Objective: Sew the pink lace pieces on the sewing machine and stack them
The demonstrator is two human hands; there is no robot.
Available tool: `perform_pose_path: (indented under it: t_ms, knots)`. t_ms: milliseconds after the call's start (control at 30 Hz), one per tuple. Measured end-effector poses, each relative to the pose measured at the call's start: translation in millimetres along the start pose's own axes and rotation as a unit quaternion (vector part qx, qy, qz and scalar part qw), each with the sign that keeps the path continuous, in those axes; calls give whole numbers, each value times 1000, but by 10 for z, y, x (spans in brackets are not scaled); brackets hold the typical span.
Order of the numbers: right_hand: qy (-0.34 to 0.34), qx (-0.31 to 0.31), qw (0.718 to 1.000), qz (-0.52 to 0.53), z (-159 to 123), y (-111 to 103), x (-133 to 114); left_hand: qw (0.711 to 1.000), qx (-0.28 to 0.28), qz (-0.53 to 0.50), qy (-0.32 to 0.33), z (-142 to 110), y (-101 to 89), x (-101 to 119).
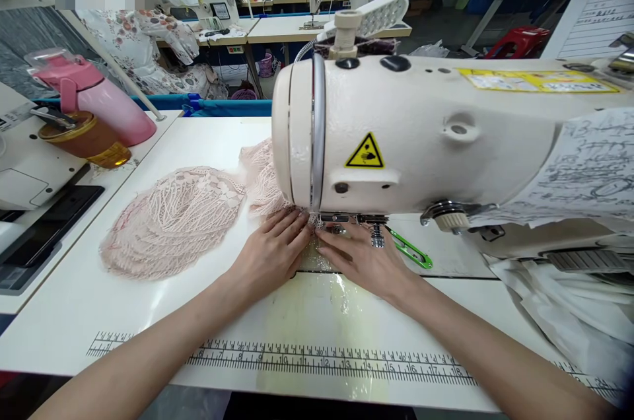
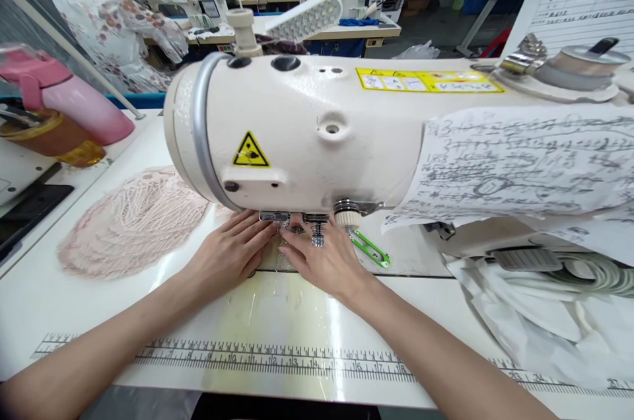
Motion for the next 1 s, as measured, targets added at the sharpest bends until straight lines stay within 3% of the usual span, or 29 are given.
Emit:
perform_pose_path:
  t_ms: [433, 1000]
  knots:
    - [-18, 39, 993, -113, -11, -33, -83, 999, 4, 35, -8, -11, 30, 17]
    - [-24, 43, 992, -119, -5, -31, -99, 1000, 9, 5, 0, -46, 79, 14]
Point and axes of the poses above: each hand's wrist, its own z-axis towards the middle knuckle, its own y-axis out of the palm, x = y × z, the point moved 6 cm from there along z, towards the middle knuckle, and after that the axes turned 13 degrees about -y, right-handed, at the moved point
